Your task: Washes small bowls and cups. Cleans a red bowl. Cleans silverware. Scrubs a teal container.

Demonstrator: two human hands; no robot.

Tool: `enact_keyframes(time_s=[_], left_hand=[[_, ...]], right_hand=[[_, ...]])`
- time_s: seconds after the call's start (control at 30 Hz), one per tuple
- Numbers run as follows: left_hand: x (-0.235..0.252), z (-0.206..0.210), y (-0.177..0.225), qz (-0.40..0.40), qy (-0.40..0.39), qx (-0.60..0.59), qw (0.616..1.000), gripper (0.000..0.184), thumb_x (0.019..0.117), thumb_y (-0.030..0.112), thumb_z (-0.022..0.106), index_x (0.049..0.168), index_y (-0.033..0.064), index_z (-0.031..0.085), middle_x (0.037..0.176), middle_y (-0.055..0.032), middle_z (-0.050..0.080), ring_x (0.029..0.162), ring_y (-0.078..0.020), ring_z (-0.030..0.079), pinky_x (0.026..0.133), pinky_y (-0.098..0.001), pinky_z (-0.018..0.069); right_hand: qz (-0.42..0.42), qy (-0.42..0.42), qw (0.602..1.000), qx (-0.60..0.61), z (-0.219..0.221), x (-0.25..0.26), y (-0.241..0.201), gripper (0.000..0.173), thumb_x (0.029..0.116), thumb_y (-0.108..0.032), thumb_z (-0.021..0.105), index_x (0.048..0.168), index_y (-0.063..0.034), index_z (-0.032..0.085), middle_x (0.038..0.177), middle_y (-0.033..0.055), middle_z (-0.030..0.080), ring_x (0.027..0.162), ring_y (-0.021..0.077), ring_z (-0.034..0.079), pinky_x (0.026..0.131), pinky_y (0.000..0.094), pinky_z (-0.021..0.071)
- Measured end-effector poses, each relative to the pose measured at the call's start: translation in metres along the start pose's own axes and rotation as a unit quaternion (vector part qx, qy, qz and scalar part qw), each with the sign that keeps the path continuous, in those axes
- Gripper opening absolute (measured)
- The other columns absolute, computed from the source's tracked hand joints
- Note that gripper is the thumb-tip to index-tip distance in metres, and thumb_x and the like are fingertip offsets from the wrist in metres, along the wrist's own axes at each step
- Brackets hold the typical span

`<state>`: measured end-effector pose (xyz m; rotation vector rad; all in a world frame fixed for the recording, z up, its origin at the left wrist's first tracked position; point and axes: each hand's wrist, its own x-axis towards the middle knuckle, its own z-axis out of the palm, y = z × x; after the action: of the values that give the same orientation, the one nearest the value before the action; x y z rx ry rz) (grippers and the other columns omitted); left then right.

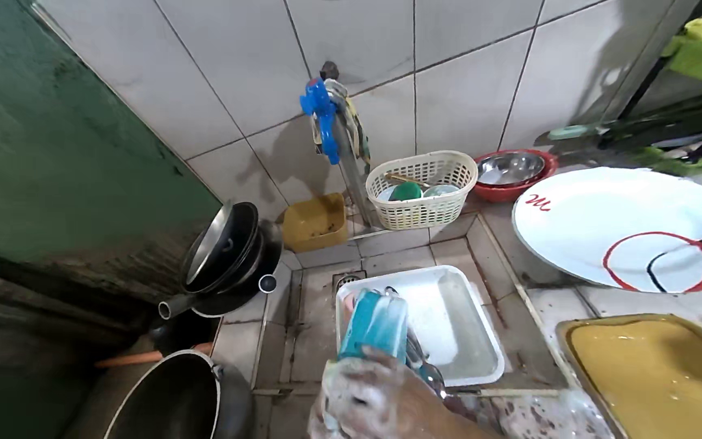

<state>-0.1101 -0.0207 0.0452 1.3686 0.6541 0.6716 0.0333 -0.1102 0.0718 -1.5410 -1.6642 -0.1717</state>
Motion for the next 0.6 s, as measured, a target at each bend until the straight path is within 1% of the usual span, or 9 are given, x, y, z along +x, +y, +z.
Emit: enact_keyframes(time_s=[0.03,0.13,0.2,0.3,0.37,0.47,0.5,0.53,0.6], left_hand=[[0.001,0.003,0.003,-0.005,-0.002,-0.010,1.000,0.037,0.0812,0.001,0.070,0.116,0.0029,0.057,0.093,0.0109,0.072,0.087,0.0045,0.068,0.078,-0.0198,0.0583],[0.002,0.013,0.025,-0.033,-0.005,0.011,0.999,0.039,0.0872,-0.007,0.050,0.126,-0.0042,0.053,0.102,0.0072,0.072,0.092,0.0012,0.069,0.085,-0.0223,0.0582],[0.003,0.005,0.018,-0.015,-0.014,-0.017,1.000,0.036,0.0889,-0.004,0.051,0.124,0.0008,0.057,0.102,0.0064,0.074,0.092,-0.0017,0.071,0.084,-0.0249,0.0597],[0.007,-0.011,0.002,0.021,-0.002,-0.074,0.997,0.025,0.0902,0.013,0.061,0.115,0.0125,0.065,0.094,0.0061,0.076,0.087,-0.0047,0.072,0.079,-0.0268,0.0613],[0.014,-0.023,-0.004,0.056,0.001,-0.071,0.996,0.024,0.0961,0.029,0.060,0.114,0.0155,0.066,0.097,0.0076,0.075,0.092,-0.0038,0.072,0.082,-0.0269,0.0604],[0.022,-0.017,0.009,0.129,0.061,0.034,0.989,0.032,0.1048,0.026,0.045,0.121,0.0024,0.060,0.110,0.0057,0.073,0.103,0.0012,0.067,0.093,-0.0215,0.0562],[0.027,-0.019,0.012,0.164,0.048,0.111,0.979,0.039,0.1051,0.024,0.049,0.129,-0.0065,0.054,0.123,-0.0024,0.067,0.114,-0.0009,0.062,0.101,-0.0214,0.0513],[0.034,-0.023,0.013,0.198,0.034,0.206,0.958,0.051,0.0994,0.022,0.057,0.134,-0.0153,0.050,0.133,-0.0163,0.061,0.122,-0.0089,0.059,0.106,-0.0251,0.0478],[0.046,-0.028,0.014,0.172,0.003,0.336,0.926,0.055,0.1046,0.020,0.046,0.146,-0.0156,0.037,0.146,-0.0267,0.049,0.135,-0.0202,0.052,0.113,-0.0322,0.0436]], right_hand=[[0.033,-0.004,0.999,0.011,-0.006,0.006,0.006,0.027,0.1016,-0.030,0.055,0.112,-0.0179,0.076,0.125,0.0042,0.073,0.125,0.0253,0.065,0.107,0.0550,0.0496],[0.239,-0.024,0.967,0.084,-0.030,0.032,0.051,0.027,0.1001,-0.026,0.062,0.118,-0.0122,0.076,0.127,0.0073,0.071,0.119,0.0254,0.067,0.104,0.0507,0.0519],[0.364,-0.038,0.910,0.193,-0.038,0.043,0.088,0.029,0.1037,-0.020,0.059,0.127,-0.0070,0.070,0.128,0.0138,0.067,0.116,0.0282,0.065,0.100,0.0515,0.0525],[0.440,-0.018,0.815,0.376,-0.034,0.036,0.108,0.029,0.1065,-0.019,0.053,0.129,-0.0049,0.065,0.115,0.0120,0.067,0.098,0.0185,0.065,0.086,0.0401,0.0544],[0.431,-0.002,0.802,0.414,-0.028,0.028,0.101,0.035,0.0996,-0.026,0.064,0.127,-0.0052,0.066,0.110,0.0113,0.069,0.093,0.0182,0.067,0.083,0.0402,0.0567],[0.362,0.100,0.844,0.383,-0.025,0.026,0.070,0.039,0.0862,-0.038,0.075,0.113,-0.0094,0.071,0.096,0.0007,0.072,0.082,0.0075,0.068,0.073,0.0302,0.0598],[0.316,0.138,0.874,0.342,-0.027,0.030,0.058,0.037,0.0856,-0.036,0.076,0.110,-0.0083,0.071,0.096,-0.0008,0.072,0.083,0.0043,0.068,0.074,0.0268,0.0596],[0.251,0.178,0.910,0.279,-0.029,0.035,0.049,0.036,0.0849,-0.035,0.077,0.108,-0.0069,0.072,0.097,-0.0005,0.072,0.086,0.0023,0.068,0.077,0.0239,0.0597],[0.088,0.230,0.959,0.137,-0.027,0.044,0.043,0.035,0.0863,-0.038,0.077,0.104,-0.0082,0.072,0.097,0.0029,0.073,0.092,0.0061,0.070,0.081,0.0254,0.0613]])
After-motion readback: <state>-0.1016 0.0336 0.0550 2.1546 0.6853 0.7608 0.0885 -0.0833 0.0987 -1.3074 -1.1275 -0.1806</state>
